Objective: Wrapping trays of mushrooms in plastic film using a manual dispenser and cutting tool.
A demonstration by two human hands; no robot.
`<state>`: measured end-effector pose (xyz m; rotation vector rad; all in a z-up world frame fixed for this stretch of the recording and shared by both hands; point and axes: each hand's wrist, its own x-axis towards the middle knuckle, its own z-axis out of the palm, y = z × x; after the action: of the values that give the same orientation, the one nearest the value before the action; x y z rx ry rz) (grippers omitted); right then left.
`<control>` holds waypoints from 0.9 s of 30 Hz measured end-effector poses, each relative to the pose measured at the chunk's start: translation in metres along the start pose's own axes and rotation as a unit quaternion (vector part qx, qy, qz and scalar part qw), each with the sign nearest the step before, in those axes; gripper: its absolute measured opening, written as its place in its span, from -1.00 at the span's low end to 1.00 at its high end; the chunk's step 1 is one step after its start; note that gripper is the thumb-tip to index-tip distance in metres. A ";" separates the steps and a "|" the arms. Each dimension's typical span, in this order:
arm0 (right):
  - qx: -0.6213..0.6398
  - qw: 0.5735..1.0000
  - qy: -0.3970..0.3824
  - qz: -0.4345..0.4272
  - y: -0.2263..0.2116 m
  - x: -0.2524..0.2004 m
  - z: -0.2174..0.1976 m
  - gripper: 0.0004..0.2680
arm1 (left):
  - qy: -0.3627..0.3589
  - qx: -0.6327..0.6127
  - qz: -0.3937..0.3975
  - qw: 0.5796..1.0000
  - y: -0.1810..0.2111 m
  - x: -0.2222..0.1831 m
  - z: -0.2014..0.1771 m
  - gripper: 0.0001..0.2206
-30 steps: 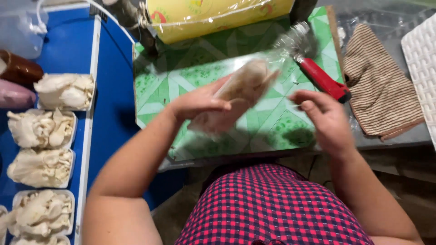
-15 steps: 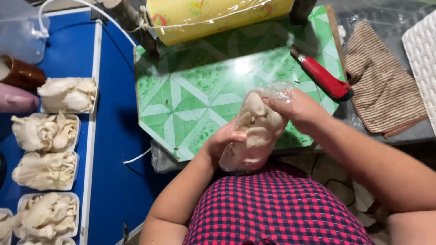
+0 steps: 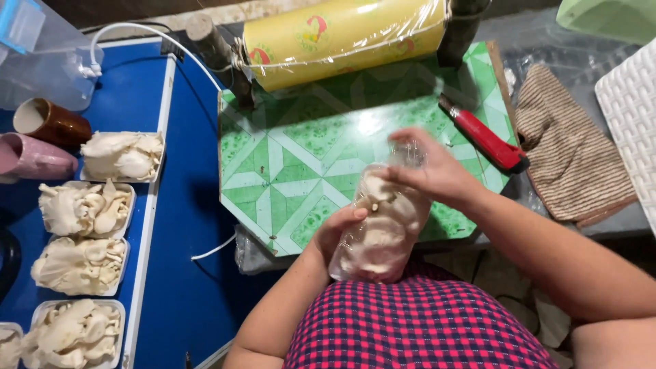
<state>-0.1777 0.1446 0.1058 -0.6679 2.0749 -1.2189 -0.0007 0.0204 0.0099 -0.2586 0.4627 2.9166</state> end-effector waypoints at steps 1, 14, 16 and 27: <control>-0.016 0.999 0.041 -0.010 -0.004 0.002 -0.006 -0.32 | -0.003 -0.004 -0.002 1.000 0.004 0.000 0.000 -0.59; 0.211 0.947 0.053 -0.236 -0.010 0.029 -0.057 -0.89 | -0.205 0.014 -0.058 0.977 0.051 -0.032 0.024 -0.25; 0.188 0.963 0.031 -0.191 0.011 0.034 -0.048 -0.72 | -0.202 0.043 -0.036 0.978 0.055 -0.031 0.011 -0.27; 0.287 0.943 0.082 -0.146 -0.022 0.055 -0.025 -0.93 | -0.281 0.166 0.091 0.941 0.054 -0.063 0.030 -0.36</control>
<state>-0.2301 0.1112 0.1199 -0.6169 1.6401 -1.9981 0.0451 -0.0295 0.0660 0.6777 0.8889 2.8237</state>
